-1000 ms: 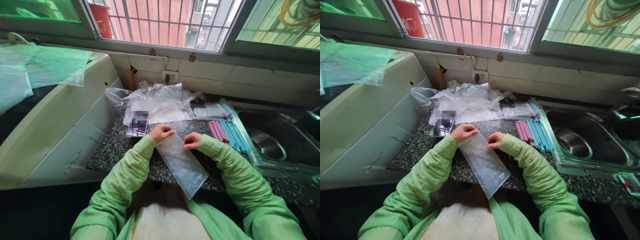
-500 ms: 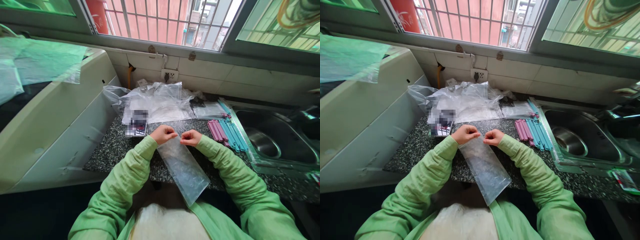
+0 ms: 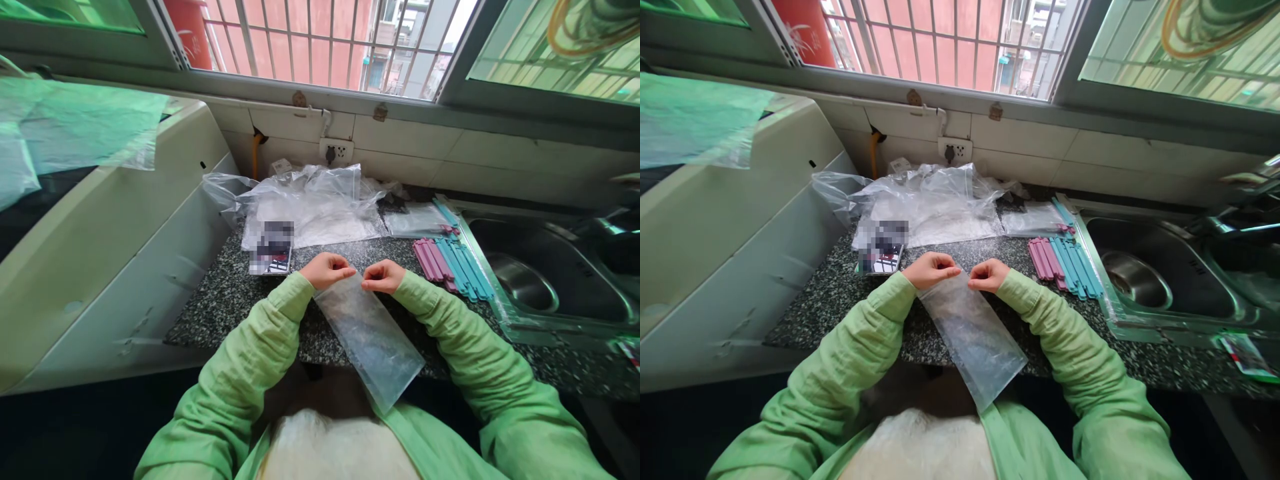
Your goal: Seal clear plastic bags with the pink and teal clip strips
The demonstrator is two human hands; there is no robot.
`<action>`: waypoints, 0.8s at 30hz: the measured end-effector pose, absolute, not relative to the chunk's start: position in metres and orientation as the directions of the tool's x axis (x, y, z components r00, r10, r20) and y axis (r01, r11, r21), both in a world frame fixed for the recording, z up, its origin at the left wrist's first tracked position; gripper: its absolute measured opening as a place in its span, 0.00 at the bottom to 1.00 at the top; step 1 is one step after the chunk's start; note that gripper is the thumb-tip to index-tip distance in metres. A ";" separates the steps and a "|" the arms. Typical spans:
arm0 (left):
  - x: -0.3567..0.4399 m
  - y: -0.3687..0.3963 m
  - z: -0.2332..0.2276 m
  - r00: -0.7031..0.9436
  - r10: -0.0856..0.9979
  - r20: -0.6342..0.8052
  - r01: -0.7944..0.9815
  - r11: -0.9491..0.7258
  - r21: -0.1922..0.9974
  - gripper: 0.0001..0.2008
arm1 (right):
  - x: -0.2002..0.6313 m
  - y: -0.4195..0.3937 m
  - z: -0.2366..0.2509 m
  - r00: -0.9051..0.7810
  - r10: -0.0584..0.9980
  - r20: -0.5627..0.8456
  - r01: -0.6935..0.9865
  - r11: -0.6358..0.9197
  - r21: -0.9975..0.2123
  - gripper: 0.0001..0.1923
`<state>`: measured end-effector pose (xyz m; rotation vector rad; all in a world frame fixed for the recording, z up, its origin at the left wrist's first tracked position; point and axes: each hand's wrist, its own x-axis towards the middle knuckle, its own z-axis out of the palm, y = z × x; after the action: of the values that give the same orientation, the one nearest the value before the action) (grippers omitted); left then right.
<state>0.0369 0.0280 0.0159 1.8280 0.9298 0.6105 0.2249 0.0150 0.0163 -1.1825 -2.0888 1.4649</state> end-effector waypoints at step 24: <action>0.030 0.031 0.020 0.567 0.823 0.039 0.316 -0.261 0.912 0.10 | 0.240 0.022 0.018 -0.516 0.836 -0.186 0.416 0.055 -0.908 0.22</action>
<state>0.0299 0.0310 0.0201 1.8291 0.9318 0.6547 0.2400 0.0224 0.0177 -1.2527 -1.9487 1.4544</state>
